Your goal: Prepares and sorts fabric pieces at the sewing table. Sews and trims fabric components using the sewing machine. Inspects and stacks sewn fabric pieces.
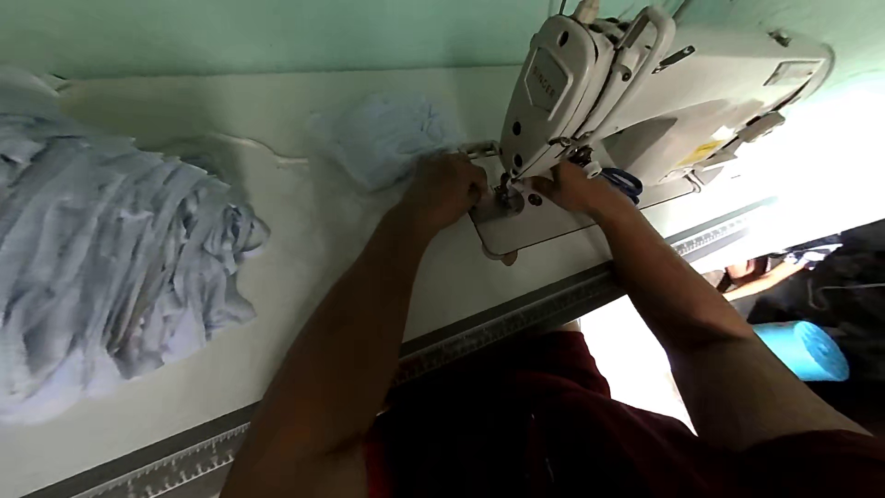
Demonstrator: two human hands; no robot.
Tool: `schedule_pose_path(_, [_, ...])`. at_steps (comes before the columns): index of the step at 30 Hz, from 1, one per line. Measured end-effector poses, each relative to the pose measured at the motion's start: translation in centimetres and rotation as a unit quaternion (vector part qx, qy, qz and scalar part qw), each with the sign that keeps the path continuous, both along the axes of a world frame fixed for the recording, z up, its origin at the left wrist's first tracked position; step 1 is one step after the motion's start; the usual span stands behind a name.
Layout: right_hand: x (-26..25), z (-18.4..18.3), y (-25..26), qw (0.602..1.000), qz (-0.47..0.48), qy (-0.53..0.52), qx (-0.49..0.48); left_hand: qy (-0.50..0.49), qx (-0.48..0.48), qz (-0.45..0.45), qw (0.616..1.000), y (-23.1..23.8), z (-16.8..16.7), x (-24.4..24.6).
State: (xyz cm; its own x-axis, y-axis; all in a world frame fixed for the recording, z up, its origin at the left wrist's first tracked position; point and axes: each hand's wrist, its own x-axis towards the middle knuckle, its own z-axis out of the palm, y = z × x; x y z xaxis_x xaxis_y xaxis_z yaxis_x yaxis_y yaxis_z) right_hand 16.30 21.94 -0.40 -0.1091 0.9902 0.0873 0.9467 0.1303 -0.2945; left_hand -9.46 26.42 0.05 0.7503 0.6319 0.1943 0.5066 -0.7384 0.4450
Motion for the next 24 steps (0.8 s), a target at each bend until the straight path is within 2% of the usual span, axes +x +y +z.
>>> schedule_pose_path(4, [0.1,1.8,-6.0,0.985,0.145,0.076,0.063,-0.02,-0.024,-0.005,0.999,-0.8,2.1,-0.1])
schedule_pose_path(8, [-1.5,1.7,-8.1,0.966,0.189,0.168,0.047,-0.069,-0.031,-0.001,0.997,-2.4,3.3,0.4])
schedule_pose_path(10, [-2.0,1.5,-7.7,0.971,0.177,0.145,0.073,-0.09,-0.031,0.009,0.995,-3.0,3.3,0.8])
schedule_pose_path(15, [-1.8,1.1,-7.1,0.97,0.157,-0.028,0.181,-0.111,-0.032,0.07,0.991,-3.9,3.5,1.4])
schedule_pose_path(17, [-1.5,1.0,-7.2,0.967,0.146,-0.041,0.205,-0.13,-0.021,0.076,0.988,-3.8,3.2,1.5])
schedule_pose_path(19, [-1.5,1.0,-7.3,0.972,0.133,0.007,0.192,-0.144,-0.019,0.069,0.987,-3.8,2.9,1.6])
schedule_pose_path(21, [-1.7,0.9,-7.2,0.973,0.133,0.1,0.161,-0.159,-0.02,0.068,0.985,-3.9,2.7,1.8])
schedule_pose_path(24, [-2.5,0.6,-6.7,0.958,0.123,0.222,0.131,-0.177,-0.032,0.079,0.981,-4.4,2.6,2.2])
